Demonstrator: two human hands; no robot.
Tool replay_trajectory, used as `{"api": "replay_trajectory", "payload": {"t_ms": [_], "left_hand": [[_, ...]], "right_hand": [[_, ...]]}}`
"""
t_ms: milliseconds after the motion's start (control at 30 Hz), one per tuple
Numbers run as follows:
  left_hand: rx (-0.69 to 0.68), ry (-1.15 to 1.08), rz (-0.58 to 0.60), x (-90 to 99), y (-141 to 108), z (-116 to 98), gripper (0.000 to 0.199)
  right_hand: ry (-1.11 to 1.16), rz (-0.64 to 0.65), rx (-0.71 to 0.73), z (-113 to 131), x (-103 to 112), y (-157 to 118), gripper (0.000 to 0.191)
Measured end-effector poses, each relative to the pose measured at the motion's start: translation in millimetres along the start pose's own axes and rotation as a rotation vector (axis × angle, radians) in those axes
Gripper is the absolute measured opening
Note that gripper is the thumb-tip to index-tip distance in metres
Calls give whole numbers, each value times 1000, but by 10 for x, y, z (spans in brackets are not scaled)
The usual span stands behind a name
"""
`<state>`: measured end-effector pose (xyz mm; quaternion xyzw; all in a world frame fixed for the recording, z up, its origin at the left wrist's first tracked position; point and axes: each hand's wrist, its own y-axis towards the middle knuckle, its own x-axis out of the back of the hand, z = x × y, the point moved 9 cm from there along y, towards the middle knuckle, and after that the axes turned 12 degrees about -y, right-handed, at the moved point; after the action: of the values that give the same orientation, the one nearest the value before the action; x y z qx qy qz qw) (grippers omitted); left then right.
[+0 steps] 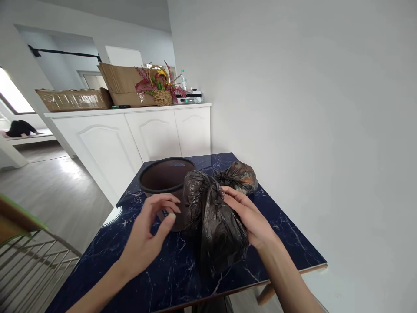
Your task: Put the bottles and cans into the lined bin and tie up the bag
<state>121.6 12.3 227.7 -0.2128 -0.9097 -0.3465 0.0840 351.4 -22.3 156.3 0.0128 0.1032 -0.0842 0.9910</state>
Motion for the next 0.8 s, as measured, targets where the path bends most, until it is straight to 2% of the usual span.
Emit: {"api": "replay_trajectory", "payload": {"t_ms": [100, 200, 300, 400, 500, 600, 667, 800], "left_hand": [[237, -129, 183, -295, -123, 145, 44], [364, -159, 282, -437, -239, 277, 43], [423, -152, 257, -388, -334, 447, 51], [460, -133, 210, -245, -457, 644, 51], [474, -122, 139, -60, -596, 770, 51], [411, -46, -52, 182, -685, 678, 46], [355, 72, -110, 226, -716, 506, 42], [313, 210, 125, -81, -712, 268, 39]], "right_hand": [[-8, 23, 23, -46, -193, 33, 53], [-151, -16, 105, -105, -263, 14, 54], [-295, -90, 138, -236, -198, -88, 61], [-399, -9, 92, -435, -218, -207, 70], [-542, 35, 129, -490, -273, -310, 49], [-645, -10, 176, -454, -341, -398, 40], [-713, -47, 231, -398, -429, -471, 41], [-831, -71, 373, -272, -621, -632, 43]]}}
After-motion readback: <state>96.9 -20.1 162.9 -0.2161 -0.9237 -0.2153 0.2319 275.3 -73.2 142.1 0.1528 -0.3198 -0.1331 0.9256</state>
